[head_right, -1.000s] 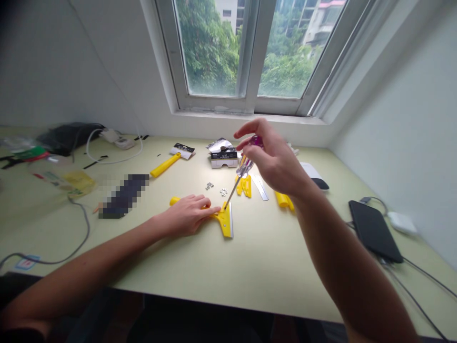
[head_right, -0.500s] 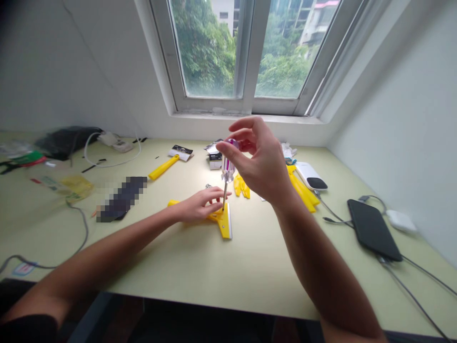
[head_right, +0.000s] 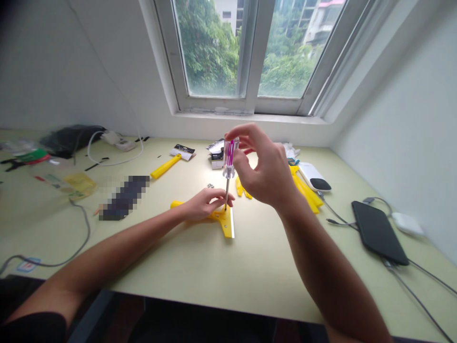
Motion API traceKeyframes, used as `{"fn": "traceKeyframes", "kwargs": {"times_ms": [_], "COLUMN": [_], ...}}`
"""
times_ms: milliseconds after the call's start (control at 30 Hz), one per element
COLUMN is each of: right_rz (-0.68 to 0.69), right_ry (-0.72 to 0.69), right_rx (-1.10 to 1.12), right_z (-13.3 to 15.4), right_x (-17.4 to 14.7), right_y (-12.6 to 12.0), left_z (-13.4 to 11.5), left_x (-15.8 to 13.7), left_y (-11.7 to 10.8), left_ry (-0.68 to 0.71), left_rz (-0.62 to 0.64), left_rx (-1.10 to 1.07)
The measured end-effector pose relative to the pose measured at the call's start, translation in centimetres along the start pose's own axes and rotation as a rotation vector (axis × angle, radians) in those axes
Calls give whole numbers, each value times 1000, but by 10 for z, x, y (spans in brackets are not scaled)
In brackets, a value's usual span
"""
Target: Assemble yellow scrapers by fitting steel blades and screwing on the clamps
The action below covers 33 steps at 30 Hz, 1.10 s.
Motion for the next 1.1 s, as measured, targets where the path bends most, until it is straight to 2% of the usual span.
{"fn": "traceKeyframes", "kwargs": {"times_ms": [67,133,300,467,533,600,700,800,967,1033,1100], "right_rz": [-25,-42,3,-24,-21,48,133,136,234,262,274], "right_ry": [42,67,35,67,79,105,133,118,70,62,79], "right_rx": [-2,-49,-235,-200,-145,-105,-291,-458,-167,-153,-163], "right_z": [0,1,9,3,1,-1,-3,-4,-16,-21,-26], "right_x": [-1,-1,5,1,0,0,2,5,9,10,9], "right_y": [-1,-3,-8,-9,-7,-4,-10,-23,-28,-30,-29], "left_z": [0,1,2,-1,0,2,4,4,-3,-5,-11], "left_x": [0,0,1,-1,0,1,2,2,-1,-3,-8], "left_y": [1,0,-2,2,2,1,1,2,-6,-12,-16], "left_ry": [-7,-6,-2,30,15,-2,-19,-20,16,29,72], "left_rz": [1,-48,-185,-62,-61,-99,-144,-142,-244,-299,-317], "left_rx": [5,38,121,75,82,107,135,142,65,36,111]}}
Point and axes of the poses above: each hand's wrist, its own x-axis towards the middle knuckle, its own y-axis out of the palm, z = x × y, the point moved 6 cm from there along x, towards the middle knuckle, and after that the axes turned 12 degrees about -y, right-handed, at the moved point
